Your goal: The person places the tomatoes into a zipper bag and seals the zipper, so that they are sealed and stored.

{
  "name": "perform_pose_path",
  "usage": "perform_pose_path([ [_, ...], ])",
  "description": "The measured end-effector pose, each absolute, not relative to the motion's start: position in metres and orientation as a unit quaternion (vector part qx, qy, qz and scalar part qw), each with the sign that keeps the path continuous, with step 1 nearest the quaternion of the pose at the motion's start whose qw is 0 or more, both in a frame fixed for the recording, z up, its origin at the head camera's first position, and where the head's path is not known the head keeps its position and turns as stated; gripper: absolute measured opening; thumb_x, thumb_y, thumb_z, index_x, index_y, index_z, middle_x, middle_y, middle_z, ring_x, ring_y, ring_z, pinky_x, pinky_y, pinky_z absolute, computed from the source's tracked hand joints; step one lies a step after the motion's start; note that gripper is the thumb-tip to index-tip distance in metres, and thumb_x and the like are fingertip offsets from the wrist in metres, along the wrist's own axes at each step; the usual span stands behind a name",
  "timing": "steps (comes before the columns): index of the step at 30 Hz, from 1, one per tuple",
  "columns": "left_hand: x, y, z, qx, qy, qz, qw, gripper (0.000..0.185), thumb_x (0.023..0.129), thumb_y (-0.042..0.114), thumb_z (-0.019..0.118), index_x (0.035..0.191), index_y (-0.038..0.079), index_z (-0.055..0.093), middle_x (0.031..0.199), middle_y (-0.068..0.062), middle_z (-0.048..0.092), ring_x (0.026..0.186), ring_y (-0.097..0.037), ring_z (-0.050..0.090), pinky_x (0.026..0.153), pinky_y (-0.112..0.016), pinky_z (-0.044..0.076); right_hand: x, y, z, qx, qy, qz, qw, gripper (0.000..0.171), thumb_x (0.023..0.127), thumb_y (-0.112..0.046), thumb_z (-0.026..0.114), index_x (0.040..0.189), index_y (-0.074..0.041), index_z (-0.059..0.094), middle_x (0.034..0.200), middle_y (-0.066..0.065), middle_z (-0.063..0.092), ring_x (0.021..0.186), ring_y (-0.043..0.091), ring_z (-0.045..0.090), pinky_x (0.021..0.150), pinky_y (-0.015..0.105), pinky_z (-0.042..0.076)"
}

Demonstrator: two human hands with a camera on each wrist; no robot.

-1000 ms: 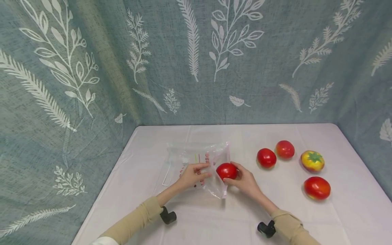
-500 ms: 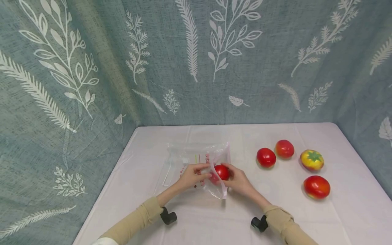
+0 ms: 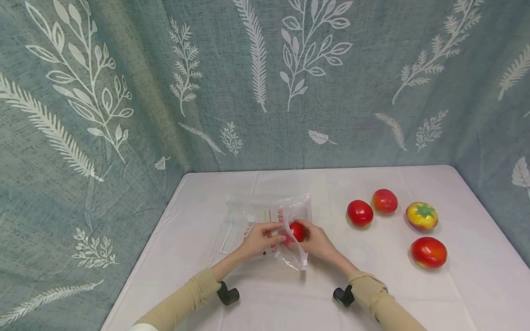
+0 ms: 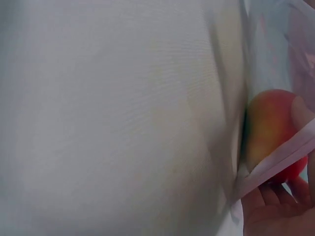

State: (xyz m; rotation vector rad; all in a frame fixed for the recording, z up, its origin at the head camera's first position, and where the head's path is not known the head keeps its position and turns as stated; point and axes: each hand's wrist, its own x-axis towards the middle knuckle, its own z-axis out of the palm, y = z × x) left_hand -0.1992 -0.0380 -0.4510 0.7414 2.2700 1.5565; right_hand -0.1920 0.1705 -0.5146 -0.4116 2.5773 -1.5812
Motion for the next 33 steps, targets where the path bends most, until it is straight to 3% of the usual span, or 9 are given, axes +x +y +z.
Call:
perform_pose_path([
  [4,-0.2,-0.038,-0.454,0.259,0.781,0.55,0.143,0.038,0.084,0.003,0.069,0.12,-0.009,0.061,0.104,-0.025,0.067,0.057,0.002,0.041,0.052,-0.011,0.034,-0.196,0.165,-0.516,-0.149,0.843,-0.515,0.034,0.06,0.078,-0.01,0.077,0.128,0.007,0.05,0.123,0.026,0.058,0.113,0.04,0.058,0.094,0.045,0.048],
  [11,-0.2,-0.038,-0.457,0.257,0.774,0.561,0.141,0.038,0.085,0.002,0.067,0.12,-0.009,0.06,0.116,-0.026,0.063,0.073,0.001,0.053,0.062,-0.01,0.044,-0.202,0.159,-0.518,-0.168,0.846,-0.505,0.027,0.044,0.079,-0.006,0.075,0.118,0.002,0.056,0.115,0.021,0.063,0.11,0.037,0.061,0.093,0.044,0.049],
  [20,-0.206,-0.038,-0.463,0.262,0.765,0.571,0.14,0.037,0.085,-0.002,0.066,0.119,-0.014,0.058,0.112,-0.031,0.063,0.07,0.002,0.053,0.062,-0.011,0.044,-0.204,0.159,-0.514,-0.175,0.844,-0.506,0.032,0.047,0.079,-0.008,0.075,0.119,0.005,0.055,0.117,0.025,0.062,0.111,0.04,0.059,0.094,0.045,0.048],
  [27,-0.217,-0.038,-0.486,0.253,0.766,0.576,0.132,0.038,0.084,0.002,0.069,0.12,-0.007,0.061,0.113,-0.024,0.066,0.072,0.004,0.053,0.063,-0.01,0.043,-0.202,0.161,-0.509,-0.179,0.839,-0.512,0.041,0.05,0.08,-0.011,0.075,0.123,0.002,0.054,0.121,0.023,0.061,0.114,0.038,0.058,0.096,0.045,0.047],
  [33,-0.217,-0.038,-0.488,0.254,0.771,0.57,0.125,0.036,0.083,0.003,0.07,0.118,-0.006,0.063,0.11,-0.022,0.067,0.07,0.003,0.05,0.06,-0.011,0.04,-0.196,0.169,-0.501,-0.14,0.839,-0.522,0.061,0.069,0.079,-0.021,0.077,0.135,0.005,0.045,0.135,0.027,0.05,0.124,0.042,0.05,0.101,0.049,0.042],
])
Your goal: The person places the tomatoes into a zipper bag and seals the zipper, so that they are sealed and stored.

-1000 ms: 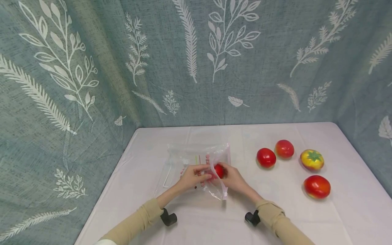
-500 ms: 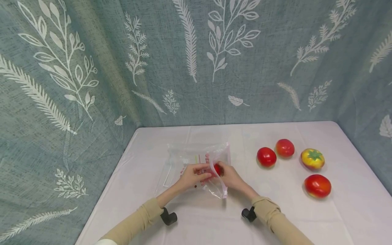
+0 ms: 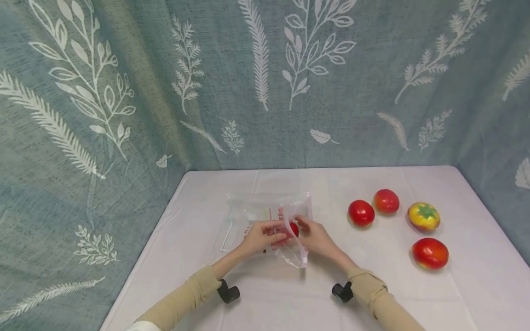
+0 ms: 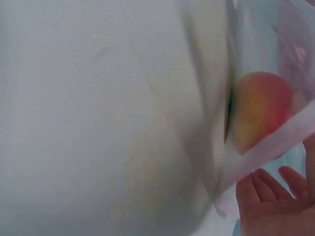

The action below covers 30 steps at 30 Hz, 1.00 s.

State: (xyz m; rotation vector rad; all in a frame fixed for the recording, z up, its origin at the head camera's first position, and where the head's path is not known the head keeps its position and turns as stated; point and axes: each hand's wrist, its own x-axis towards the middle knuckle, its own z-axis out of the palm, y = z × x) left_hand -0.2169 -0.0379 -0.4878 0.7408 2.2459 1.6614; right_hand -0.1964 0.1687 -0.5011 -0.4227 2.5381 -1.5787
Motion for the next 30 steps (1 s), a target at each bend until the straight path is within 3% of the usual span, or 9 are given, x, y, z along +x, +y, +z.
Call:
perform_pose_path([
  [5,-0.211,-0.037,-0.477,0.251,0.773,0.568,0.127,0.035,0.084,0.0,0.068,0.117,-0.009,0.062,0.113,-0.025,0.065,0.073,0.001,0.051,0.061,-0.01,0.041,-0.192,0.178,-0.497,-0.129,0.84,-0.523,0.06,0.073,0.081,-0.017,0.075,0.14,0.006,0.038,0.142,0.028,0.042,0.129,0.042,0.043,0.102,0.048,0.04],
  [10,-0.205,-0.039,-0.462,0.259,0.77,0.568,0.132,0.035,0.084,0.0,0.068,0.117,-0.011,0.061,0.112,-0.028,0.065,0.072,-0.001,0.05,0.06,-0.011,0.041,-0.187,0.188,-0.496,-0.114,0.848,-0.514,0.055,0.072,0.083,-0.021,0.074,0.142,0.0,0.039,0.144,0.024,0.042,0.131,0.041,0.042,0.102,0.047,0.039],
  [17,-0.216,-0.037,-0.488,0.249,0.778,0.564,0.123,0.035,0.083,0.003,0.069,0.117,-0.004,0.064,0.11,-0.021,0.068,0.068,0.003,0.048,0.058,-0.011,0.038,-0.182,0.203,-0.495,-0.092,0.851,-0.515,0.04,0.074,0.081,-0.024,0.075,0.142,-0.002,0.039,0.144,0.022,0.043,0.132,0.039,0.042,0.101,0.044,0.04],
  [24,-0.218,-0.038,-0.489,0.248,0.774,0.569,0.126,0.036,0.083,0.006,0.07,0.118,-0.003,0.064,0.113,-0.02,0.067,0.078,0.005,0.055,0.067,-0.01,0.045,-0.179,0.216,-0.493,-0.083,0.848,-0.522,0.025,0.074,0.084,-0.025,0.073,0.143,-0.001,0.037,0.146,0.021,0.04,0.134,0.039,0.039,0.102,0.044,0.038],
  [30,-0.218,-0.038,-0.49,0.243,0.779,0.564,0.124,0.037,0.082,0.007,0.072,0.118,-0.002,0.065,0.114,-0.019,0.067,0.079,0.004,0.053,0.068,-0.01,0.044,-0.177,0.225,-0.488,-0.078,0.852,-0.518,0.001,0.072,0.085,-0.025,0.072,0.143,-0.001,0.037,0.146,0.021,0.04,0.134,0.039,0.039,0.1,0.042,0.038],
])
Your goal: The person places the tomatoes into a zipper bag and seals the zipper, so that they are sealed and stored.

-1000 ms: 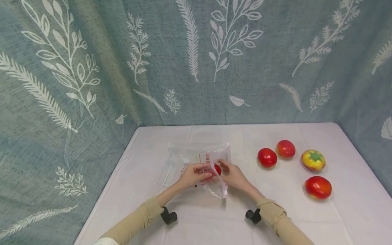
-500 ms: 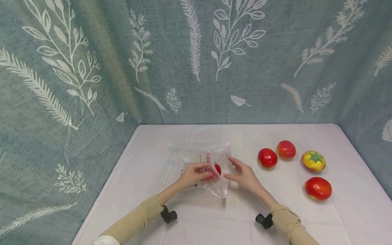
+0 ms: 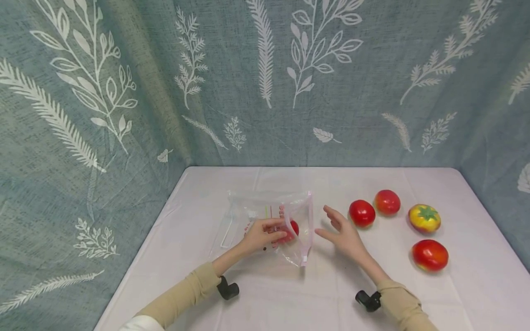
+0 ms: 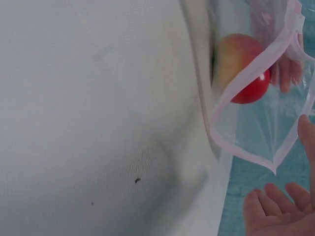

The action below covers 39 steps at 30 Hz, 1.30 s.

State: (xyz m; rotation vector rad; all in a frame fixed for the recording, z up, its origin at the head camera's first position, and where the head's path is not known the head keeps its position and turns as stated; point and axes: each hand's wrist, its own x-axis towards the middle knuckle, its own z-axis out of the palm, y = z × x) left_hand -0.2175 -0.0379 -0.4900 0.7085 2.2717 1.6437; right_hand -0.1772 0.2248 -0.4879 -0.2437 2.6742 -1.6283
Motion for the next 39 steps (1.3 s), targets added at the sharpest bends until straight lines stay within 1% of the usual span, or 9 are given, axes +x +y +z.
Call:
perform_pose_path([
  [8,-0.213,-0.038,-0.48,0.245,0.779,0.563,0.126,0.037,0.083,0.006,0.071,0.118,-0.004,0.064,0.116,-0.02,0.066,0.086,0.002,0.055,0.073,-0.009,0.045,-0.174,0.234,-0.481,-0.071,0.858,-0.509,-0.026,0.07,0.085,-0.021,0.071,0.143,-0.001,0.037,0.145,0.022,0.04,0.133,0.039,0.04,0.097,0.036,0.038],
  [11,-0.213,-0.038,-0.48,0.244,0.782,0.558,0.129,0.038,0.083,0.006,0.071,0.119,-0.004,0.063,0.116,-0.02,0.066,0.087,0.001,0.056,0.074,-0.009,0.046,-0.173,0.236,-0.479,-0.069,0.857,-0.51,-0.033,0.07,0.085,-0.021,0.071,0.143,-0.001,0.037,0.145,0.022,0.041,0.133,0.039,0.04,0.097,0.027,0.038],
  [14,-0.217,-0.039,-0.49,0.247,0.779,0.562,0.13,0.038,0.084,0.007,0.07,0.12,-0.003,0.063,0.117,-0.019,0.066,0.086,0.004,0.056,0.074,-0.009,0.047,-0.171,0.238,-0.476,-0.067,0.855,-0.512,-0.045,0.069,0.085,-0.021,0.071,0.143,-0.001,0.038,0.145,0.022,0.041,0.133,0.039,0.041,0.095,0.016,0.037],
  [16,-0.217,-0.039,-0.491,0.249,0.777,0.564,0.131,0.038,0.084,0.007,0.07,0.12,-0.003,0.063,0.117,-0.019,0.066,0.086,0.005,0.056,0.075,-0.01,0.048,-0.17,0.24,-0.474,-0.065,0.855,-0.512,-0.053,0.069,0.085,-0.02,0.072,0.143,-0.002,0.038,0.145,0.022,0.041,0.132,0.039,0.041,0.094,0.012,0.036],
  [20,-0.217,-0.039,-0.492,0.25,0.775,0.565,0.132,0.038,0.085,0.006,0.069,0.12,-0.003,0.062,0.117,-0.019,0.065,0.086,0.005,0.056,0.075,-0.01,0.048,-0.17,0.245,-0.473,-0.058,0.853,-0.516,-0.056,0.07,0.086,-0.022,0.071,0.144,-0.002,0.037,0.145,0.022,0.041,0.133,0.039,0.04,0.095,0.013,0.036],
  [24,-0.217,-0.038,-0.491,0.244,0.779,0.563,0.132,0.038,0.084,0.005,0.069,0.121,-0.004,0.062,0.117,-0.019,0.065,0.084,0.006,0.053,0.072,-0.008,0.046,-0.171,0.249,-0.471,-0.05,0.851,-0.52,-0.049,0.071,0.086,-0.025,0.07,0.144,-0.002,0.036,0.147,0.02,0.04,0.134,0.038,0.038,0.096,0.016,0.036],
  [30,-0.209,-0.039,-0.471,0.246,0.774,0.567,0.136,0.037,0.083,0.001,0.069,0.118,-0.008,0.062,0.114,-0.024,0.065,0.077,0.004,0.052,0.067,-0.009,0.044,-0.17,0.255,-0.467,-0.037,0.845,-0.531,-0.048,0.072,0.088,-0.026,0.069,0.145,-0.001,0.034,0.147,0.021,0.039,0.134,0.04,0.037,0.094,0.013,0.038],
  [33,-0.203,-0.04,-0.46,0.251,0.771,0.569,0.136,0.035,0.083,0.001,0.068,0.116,-0.01,0.062,0.113,-0.026,0.065,0.077,0.004,0.053,0.067,-0.009,0.045,-0.169,0.257,-0.465,-0.026,0.845,-0.531,-0.05,0.072,0.088,-0.028,0.068,0.145,-0.002,0.033,0.147,0.021,0.038,0.134,0.04,0.037,0.093,0.011,0.038],
  [39,-0.2,-0.041,-0.456,0.253,0.77,0.569,0.139,0.035,0.084,0.001,0.067,0.117,-0.009,0.061,0.115,-0.026,0.064,0.081,0.004,0.054,0.069,-0.008,0.046,-0.166,0.264,-0.461,-0.007,0.854,-0.517,-0.054,0.074,0.089,-0.031,0.066,0.148,-0.005,0.029,0.149,0.019,0.036,0.135,0.04,0.035,0.092,0.008,0.038],
])
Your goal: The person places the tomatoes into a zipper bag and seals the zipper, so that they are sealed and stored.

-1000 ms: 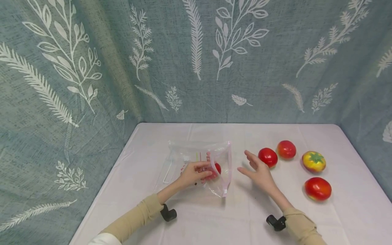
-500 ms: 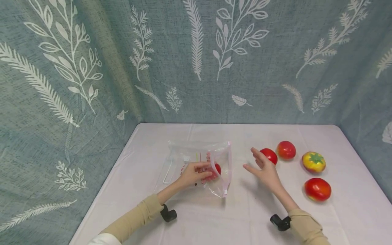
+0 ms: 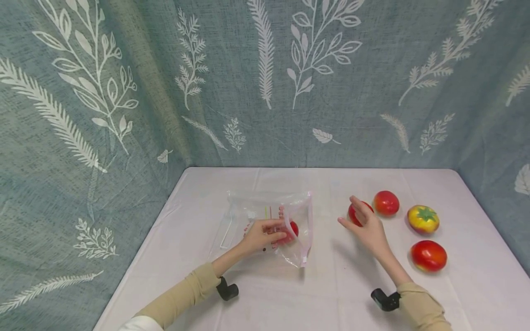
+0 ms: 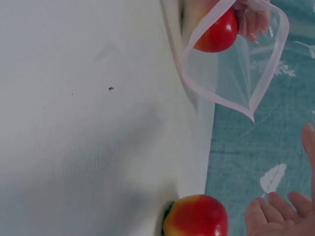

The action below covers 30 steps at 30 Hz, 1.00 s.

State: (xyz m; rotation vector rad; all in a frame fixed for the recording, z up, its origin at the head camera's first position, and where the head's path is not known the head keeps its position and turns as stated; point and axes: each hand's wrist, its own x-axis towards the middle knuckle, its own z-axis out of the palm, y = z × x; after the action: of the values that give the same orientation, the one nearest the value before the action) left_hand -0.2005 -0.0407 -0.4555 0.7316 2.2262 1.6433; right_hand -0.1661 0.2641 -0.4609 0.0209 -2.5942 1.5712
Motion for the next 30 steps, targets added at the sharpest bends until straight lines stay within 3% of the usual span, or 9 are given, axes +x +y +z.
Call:
perform_pose_path([
  [11,-0.202,-0.042,-0.459,0.251,0.765,0.573,0.152,0.036,0.084,0.001,0.068,0.118,-0.009,0.061,0.114,-0.026,0.064,0.079,0.004,0.054,0.067,-0.008,0.045,-0.16,0.278,-0.459,-0.025,-0.862,0.501,0.072,0.076,0.091,-0.034,0.063,0.149,-0.006,0.024,0.15,0.019,0.034,0.136,0.04,0.032,0.091,0.002,0.034],
  [14,-0.202,-0.043,-0.459,0.249,0.765,0.574,0.153,0.036,0.084,0.001,0.068,0.118,-0.009,0.061,0.114,-0.026,0.064,0.079,0.005,0.054,0.068,-0.009,0.046,-0.16,0.28,-0.459,-0.048,-0.869,0.488,0.071,0.077,0.091,-0.036,0.062,0.15,-0.007,0.023,0.151,0.02,0.033,0.137,0.039,0.031,0.1,0.014,0.036],
  [19,-0.202,-0.042,-0.46,0.247,0.763,0.577,0.153,0.036,0.084,0.0,0.068,0.118,-0.009,0.061,0.113,-0.026,0.065,0.079,0.005,0.055,0.067,-0.009,0.047,-0.161,0.283,-0.461,-0.084,-0.867,0.487,0.062,0.078,0.092,-0.038,0.06,0.151,-0.006,0.021,0.152,0.022,0.03,0.139,0.039,0.029,0.105,0.045,0.032],
  [30,-0.201,-0.042,-0.46,0.241,0.763,0.58,0.152,0.036,0.084,-0.001,0.068,0.118,-0.01,0.061,0.113,-0.026,0.065,0.078,0.006,0.054,0.066,-0.009,0.045,-0.162,0.287,-0.469,-0.118,-0.863,0.489,0.049,0.08,0.093,-0.041,0.058,0.152,-0.007,0.017,0.154,0.022,0.025,0.14,0.039,0.026,0.104,0.052,0.033],
])
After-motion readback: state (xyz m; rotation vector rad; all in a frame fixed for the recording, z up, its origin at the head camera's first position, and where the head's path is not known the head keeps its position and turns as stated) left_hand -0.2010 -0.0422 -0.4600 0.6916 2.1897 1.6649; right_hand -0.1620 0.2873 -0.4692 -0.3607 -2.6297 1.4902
